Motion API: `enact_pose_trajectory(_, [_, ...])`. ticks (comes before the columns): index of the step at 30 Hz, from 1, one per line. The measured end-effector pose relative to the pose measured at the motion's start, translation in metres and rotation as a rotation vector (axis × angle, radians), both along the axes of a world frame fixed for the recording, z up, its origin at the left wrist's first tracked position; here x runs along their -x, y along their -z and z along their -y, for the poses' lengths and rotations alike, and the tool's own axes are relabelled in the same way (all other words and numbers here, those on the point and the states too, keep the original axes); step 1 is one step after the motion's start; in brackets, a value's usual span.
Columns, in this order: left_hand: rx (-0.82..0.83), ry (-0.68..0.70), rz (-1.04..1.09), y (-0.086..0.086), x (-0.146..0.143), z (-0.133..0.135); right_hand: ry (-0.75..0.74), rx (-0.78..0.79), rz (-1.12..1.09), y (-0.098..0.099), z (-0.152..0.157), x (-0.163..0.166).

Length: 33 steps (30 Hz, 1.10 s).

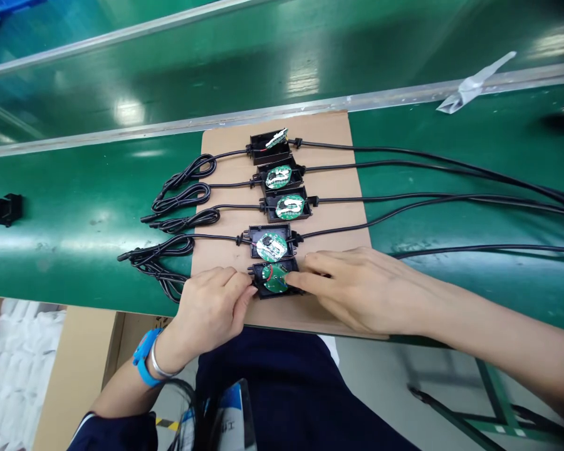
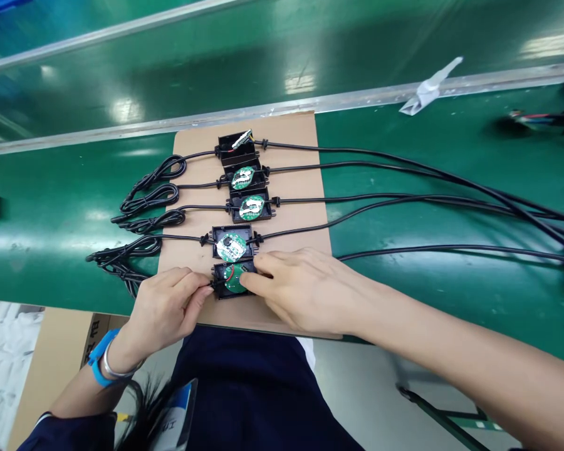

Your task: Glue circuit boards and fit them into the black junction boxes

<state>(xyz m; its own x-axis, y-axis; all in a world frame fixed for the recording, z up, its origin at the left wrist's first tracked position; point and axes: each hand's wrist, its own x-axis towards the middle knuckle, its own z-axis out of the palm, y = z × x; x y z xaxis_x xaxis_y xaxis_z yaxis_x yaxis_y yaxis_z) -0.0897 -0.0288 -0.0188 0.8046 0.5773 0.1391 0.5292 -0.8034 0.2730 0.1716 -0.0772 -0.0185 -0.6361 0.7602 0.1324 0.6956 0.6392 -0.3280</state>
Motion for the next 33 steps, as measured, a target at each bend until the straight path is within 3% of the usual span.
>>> enact_pose_trajectory(8, [0.092,-0.012,-0.025,-0.001,0.001,0.001,0.039,-0.038,0.034,0.004,-0.001,0.012])
enact_pose_trajectory(18, [0.367,-0.099,0.002,0.000,0.005,-0.003,0.039,-0.149,0.207,0.006,0.005,0.016])
enact_pose_trajectory(24, [0.422,-0.104,0.067,-0.007,-0.006,-0.005,0.019,-0.158,0.168,0.006,0.002,0.015])
enact_pose_trajectory(26, [0.369,-0.123,0.076,-0.006,-0.010,-0.002,0.032,-0.139,0.147,0.007,0.002,0.015])
enact_pose_trajectory(33, [-0.058,-0.088,-0.140,-0.005,-0.016,0.013,0.055,-0.054,0.055,0.010,0.001,0.012])
